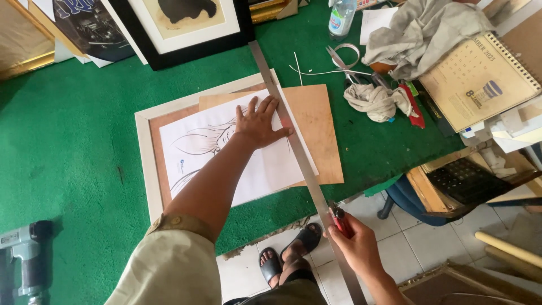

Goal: The person wipes a glass pane inside a white frame with a cloth, then places a cardboard backing and a printed drawing on top. They use a metal ruler and a utility knife to trim the drawing to fit the frame.

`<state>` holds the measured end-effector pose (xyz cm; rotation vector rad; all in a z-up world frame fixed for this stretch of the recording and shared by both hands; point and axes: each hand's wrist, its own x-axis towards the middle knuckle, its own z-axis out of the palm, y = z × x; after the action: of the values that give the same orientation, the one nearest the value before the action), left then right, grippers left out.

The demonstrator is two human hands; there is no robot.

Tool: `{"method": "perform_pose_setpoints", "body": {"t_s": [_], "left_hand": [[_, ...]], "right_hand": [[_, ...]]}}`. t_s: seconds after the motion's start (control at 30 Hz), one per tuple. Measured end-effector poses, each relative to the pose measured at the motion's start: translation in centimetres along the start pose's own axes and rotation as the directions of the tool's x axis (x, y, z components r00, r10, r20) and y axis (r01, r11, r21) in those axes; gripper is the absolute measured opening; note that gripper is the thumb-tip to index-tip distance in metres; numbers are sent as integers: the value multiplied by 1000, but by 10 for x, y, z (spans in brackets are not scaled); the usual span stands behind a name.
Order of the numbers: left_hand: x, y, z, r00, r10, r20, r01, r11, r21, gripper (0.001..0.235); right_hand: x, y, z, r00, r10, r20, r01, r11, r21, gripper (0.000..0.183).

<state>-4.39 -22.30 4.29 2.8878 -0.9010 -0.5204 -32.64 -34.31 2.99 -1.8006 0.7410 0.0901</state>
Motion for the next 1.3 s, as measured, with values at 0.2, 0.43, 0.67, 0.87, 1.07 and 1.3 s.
{"method": "perform_pose_setpoints", "body": {"t_s": [0.2,0.43,0.67,0.87,1.07,1.3], "left_hand": [[0,0,-2,1000,-2,13,2,1000,-18,90],[-4,14,-23,993,-18,116,15,1000,27,114],[-4,22,-26,980,-82,184,55,988,146,117],[-6,19,-26,981,-79,175,51,986,158,115],[-4,13,-20,991,-42,129,29,994,103,113],[0,4,-8,998,-6,65,6,1000,-5,112]], "right_hand": [[1,7,2,1000,-12,-5,12,1000,6,9],[5,20,-1,999,-30,-43,22,984,-175,13],[2,-9,-11,969,60,-239,-93,987,-129,22],[19,-23,-10,968,-12,-250,-24,989,-143,23],[30,-9,9,908,-414,-67,320,786,-528,46],[36,-9,13,949,-310,52,286,784,-552,60]]}}
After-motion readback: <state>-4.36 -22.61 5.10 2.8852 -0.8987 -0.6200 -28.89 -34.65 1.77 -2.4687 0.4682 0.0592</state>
